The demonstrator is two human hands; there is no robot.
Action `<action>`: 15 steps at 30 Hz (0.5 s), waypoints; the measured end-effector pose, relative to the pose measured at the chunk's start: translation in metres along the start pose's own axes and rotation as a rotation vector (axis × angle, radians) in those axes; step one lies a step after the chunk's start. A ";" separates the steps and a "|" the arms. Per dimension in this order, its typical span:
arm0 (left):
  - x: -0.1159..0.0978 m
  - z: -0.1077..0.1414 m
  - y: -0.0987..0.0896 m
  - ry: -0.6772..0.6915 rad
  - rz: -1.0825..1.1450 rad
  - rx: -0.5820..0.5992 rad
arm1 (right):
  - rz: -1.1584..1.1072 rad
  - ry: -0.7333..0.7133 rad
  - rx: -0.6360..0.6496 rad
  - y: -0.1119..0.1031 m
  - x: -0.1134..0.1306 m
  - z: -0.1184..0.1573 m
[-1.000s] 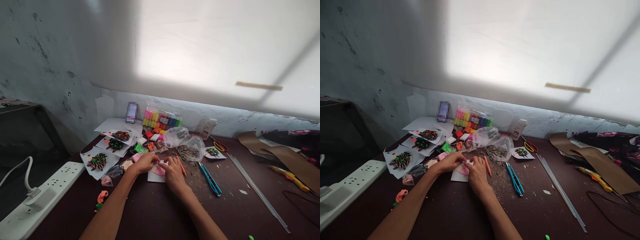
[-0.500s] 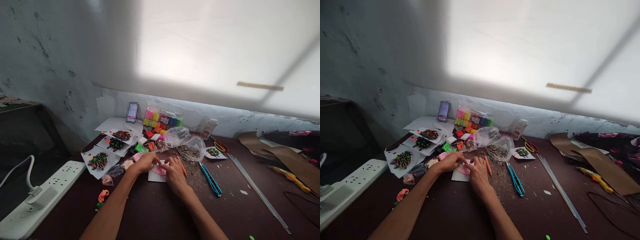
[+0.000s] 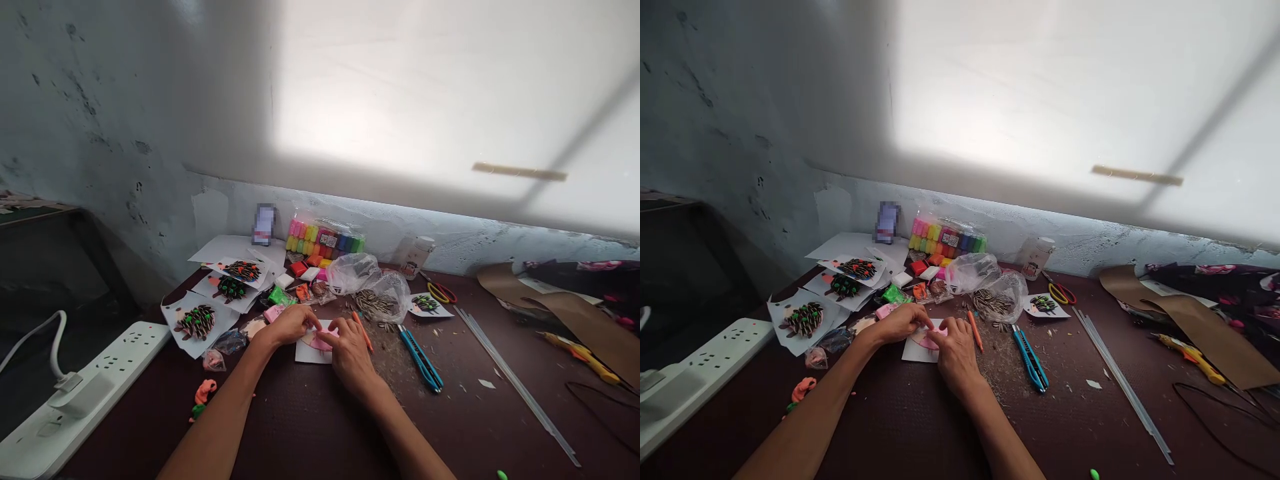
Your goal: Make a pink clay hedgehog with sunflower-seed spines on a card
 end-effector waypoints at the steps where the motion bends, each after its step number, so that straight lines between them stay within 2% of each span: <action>1: 0.001 0.000 0.001 -0.005 0.004 -0.004 | 0.000 -0.006 0.001 0.000 0.000 0.000; 7: 0.008 -0.003 0.006 -0.039 0.044 -0.017 | 0.042 -0.047 0.039 0.007 0.002 -0.001; 15: 0.003 -0.001 0.003 0.001 0.043 -0.005 | 0.138 -0.055 0.030 0.009 0.005 -0.005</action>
Point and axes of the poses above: each hand's wrist, its own z-axis away from the middle knuckle, its own y-axis out of the palm, x = y × z, the point moved 7 cm from there along -z, towards the middle knuckle, and after that the axes turned 11 degrees about -z, right-handed, at the moved point
